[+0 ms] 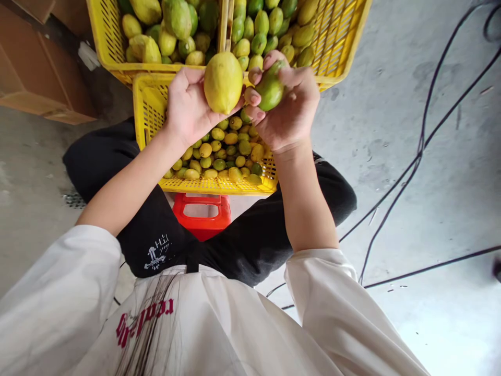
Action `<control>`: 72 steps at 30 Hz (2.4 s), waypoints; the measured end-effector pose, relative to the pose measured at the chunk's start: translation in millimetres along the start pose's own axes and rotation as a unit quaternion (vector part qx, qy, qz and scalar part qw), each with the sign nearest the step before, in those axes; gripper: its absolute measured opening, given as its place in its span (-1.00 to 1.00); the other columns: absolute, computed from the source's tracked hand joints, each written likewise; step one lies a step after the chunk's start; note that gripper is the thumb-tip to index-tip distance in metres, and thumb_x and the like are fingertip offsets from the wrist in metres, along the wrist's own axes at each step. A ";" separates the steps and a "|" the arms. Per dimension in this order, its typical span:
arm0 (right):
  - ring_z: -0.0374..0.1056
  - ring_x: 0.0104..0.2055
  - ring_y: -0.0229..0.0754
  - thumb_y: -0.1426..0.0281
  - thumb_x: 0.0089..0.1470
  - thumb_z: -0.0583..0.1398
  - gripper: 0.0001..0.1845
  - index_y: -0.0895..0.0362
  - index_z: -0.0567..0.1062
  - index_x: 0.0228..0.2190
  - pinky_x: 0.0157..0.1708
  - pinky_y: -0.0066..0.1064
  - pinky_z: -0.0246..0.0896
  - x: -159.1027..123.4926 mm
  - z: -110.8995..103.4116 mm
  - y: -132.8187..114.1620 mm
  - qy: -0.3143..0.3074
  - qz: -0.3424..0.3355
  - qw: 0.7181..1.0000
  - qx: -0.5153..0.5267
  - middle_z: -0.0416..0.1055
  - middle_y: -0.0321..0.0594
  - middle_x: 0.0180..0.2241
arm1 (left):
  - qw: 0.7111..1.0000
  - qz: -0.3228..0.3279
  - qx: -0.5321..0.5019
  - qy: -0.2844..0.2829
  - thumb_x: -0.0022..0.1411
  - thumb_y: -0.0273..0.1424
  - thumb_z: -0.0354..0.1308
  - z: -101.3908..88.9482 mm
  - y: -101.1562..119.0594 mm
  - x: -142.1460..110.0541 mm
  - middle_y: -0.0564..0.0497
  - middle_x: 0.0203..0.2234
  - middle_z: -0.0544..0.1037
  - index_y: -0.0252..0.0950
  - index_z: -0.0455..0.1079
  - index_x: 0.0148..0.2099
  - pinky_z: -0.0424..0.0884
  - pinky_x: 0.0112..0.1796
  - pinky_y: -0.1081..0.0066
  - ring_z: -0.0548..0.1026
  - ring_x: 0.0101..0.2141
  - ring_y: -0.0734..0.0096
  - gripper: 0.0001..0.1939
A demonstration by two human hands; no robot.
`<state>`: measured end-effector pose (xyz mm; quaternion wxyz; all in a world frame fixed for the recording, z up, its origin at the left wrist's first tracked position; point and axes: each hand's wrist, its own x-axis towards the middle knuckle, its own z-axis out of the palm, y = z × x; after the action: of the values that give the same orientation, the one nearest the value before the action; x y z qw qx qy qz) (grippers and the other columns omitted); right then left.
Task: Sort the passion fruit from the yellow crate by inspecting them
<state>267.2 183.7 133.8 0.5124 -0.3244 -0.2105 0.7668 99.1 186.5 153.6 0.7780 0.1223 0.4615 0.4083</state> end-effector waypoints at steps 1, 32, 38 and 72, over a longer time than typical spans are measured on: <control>0.19 -0.40 -0.21 0.26 -0.06 0.28 -0.78 -0.02 0.38 -0.34 -0.56 -0.41 0.01 -0.1 0.0 -0.9 0.003 -0.007 1.000 0.018 0.39 -0.31 -0.34 | 1.000 0.002 0.003 0.004 0.49 -0.21 0.05 0.1 1.3 0.2 -0.07 -0.07 0.79 -0.05 0.58 0.23 0.68 0.08 0.17 0.60 0.29 -0.05 -0.59; -0.21 0.73 0.23 0.24 0.41 0.29 -0.06 0.20 0.06 0.60 0.59 0.21 0.06 4.4 -13.6 0.8 0.103 -0.185 0.582 -0.785 -0.12 0.28 0.64 | 0.362 -0.047 0.922 -0.131 0.36 -0.45 0.24 -55.0 -18.1 -16.7 -0.35 0.31 0.53 -0.34 0.33 0.48 0.54 0.18 0.12 0.59 0.24 -0.16 -0.33; -0.41 0.75 0.35 0.27 0.38 0.30 0.14 0.14 -0.23 0.67 0.64 0.31 -0.12 4.3 -22.9 4.5 -0.046 -0.072 0.559 -0.825 -0.30 0.15 0.70 | 0.389 0.066 0.918 -0.038 0.49 -0.37 0.19 -49.3 7.6 -10.3 -0.34 0.45 0.41 -0.16 0.25 0.57 0.47 0.30 -0.10 0.39 0.42 -0.24 -0.33; 0.59 0.22 0.30 0.35 0.48 0.12 -0.49 0.17 0.55 0.33 0.17 0.03 0.49 0.0 -41.7 58.8 -0.200 0.191 0.424 -0.862 0.64 0.20 0.21 | 0.478 -0.064 0.875 0.047 0.42 0.15 0.20 -121.6 54.5 -12.1 -0.33 0.37 0.55 -0.28 0.31 0.55 0.35 0.36 -0.11 0.46 0.39 -0.36 -0.13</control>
<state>258.8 160.6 66.1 -0.2508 -0.4664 -0.7910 0.3064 -31.7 189.5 125.8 0.2693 0.6903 0.6222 -0.2527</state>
